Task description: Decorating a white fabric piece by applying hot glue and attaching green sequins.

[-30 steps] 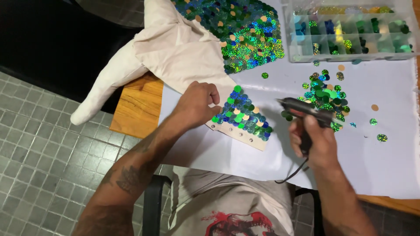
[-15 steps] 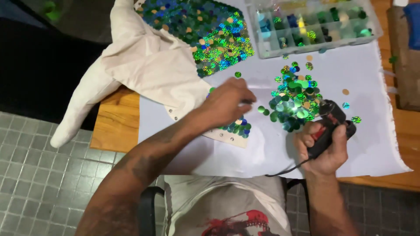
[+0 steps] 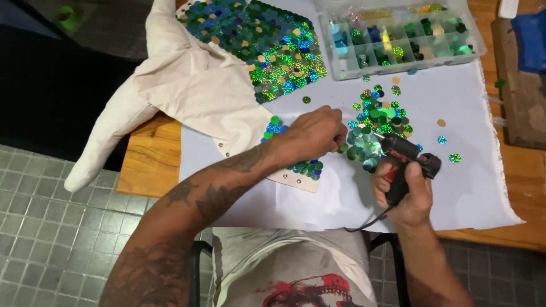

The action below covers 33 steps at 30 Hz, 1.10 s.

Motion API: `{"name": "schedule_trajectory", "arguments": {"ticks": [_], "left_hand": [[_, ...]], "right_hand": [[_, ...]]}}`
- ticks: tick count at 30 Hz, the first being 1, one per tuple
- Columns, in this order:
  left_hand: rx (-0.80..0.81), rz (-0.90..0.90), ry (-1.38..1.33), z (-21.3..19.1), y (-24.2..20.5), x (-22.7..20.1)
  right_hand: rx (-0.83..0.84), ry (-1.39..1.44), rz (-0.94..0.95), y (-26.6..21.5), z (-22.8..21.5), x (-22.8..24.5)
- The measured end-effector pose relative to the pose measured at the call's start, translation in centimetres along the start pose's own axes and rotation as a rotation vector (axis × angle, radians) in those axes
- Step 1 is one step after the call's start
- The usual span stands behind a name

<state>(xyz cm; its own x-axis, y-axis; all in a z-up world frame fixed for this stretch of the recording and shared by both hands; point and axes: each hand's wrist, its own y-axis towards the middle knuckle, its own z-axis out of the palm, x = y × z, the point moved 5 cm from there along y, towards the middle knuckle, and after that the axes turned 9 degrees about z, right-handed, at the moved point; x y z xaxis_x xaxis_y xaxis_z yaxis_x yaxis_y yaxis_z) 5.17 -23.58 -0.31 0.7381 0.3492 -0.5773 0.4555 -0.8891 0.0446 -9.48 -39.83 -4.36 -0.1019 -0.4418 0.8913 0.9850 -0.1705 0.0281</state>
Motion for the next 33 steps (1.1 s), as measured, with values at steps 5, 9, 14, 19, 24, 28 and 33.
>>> {"name": "schedule_trajectory", "arguments": {"ticks": [5, 9, 14, 19, 24, 28, 33], "left_hand": [[-0.010, 0.041, 0.006, -1.4, -1.1, -1.3], [-0.051, 0.035, -0.053, -1.3, -0.6, -1.3], [-0.058, -0.010, -0.076, -1.8, 1.4, -1.5], [-0.011, -0.055, -0.112, -1.4, 3.4, -1.0], [-0.122, -0.049, -0.381, -3.5, 2.1, -1.8], [-0.254, 0.105, -0.560, -3.8, 0.1, -0.1], [-0.321, 0.058, -0.817, -5.2, -3.9, 2.1]], "right_hand": [[0.034, 0.041, -0.084, 0.9, -0.7, 0.7], [0.030, 0.030, -0.108, 0.9, -0.1, 1.4], [0.045, -0.016, -0.123, 0.2, 0.2, 3.3], [0.002, -0.038, -0.151, -0.7, -0.7, 4.7], [-0.108, -0.020, 0.054, -1.3, -0.2, 5.1], [-0.118, -0.127, -0.022, 0.3, 0.7, 4.9], [0.073, -0.375, 0.061, 1.9, 8.1, 7.2]]}}
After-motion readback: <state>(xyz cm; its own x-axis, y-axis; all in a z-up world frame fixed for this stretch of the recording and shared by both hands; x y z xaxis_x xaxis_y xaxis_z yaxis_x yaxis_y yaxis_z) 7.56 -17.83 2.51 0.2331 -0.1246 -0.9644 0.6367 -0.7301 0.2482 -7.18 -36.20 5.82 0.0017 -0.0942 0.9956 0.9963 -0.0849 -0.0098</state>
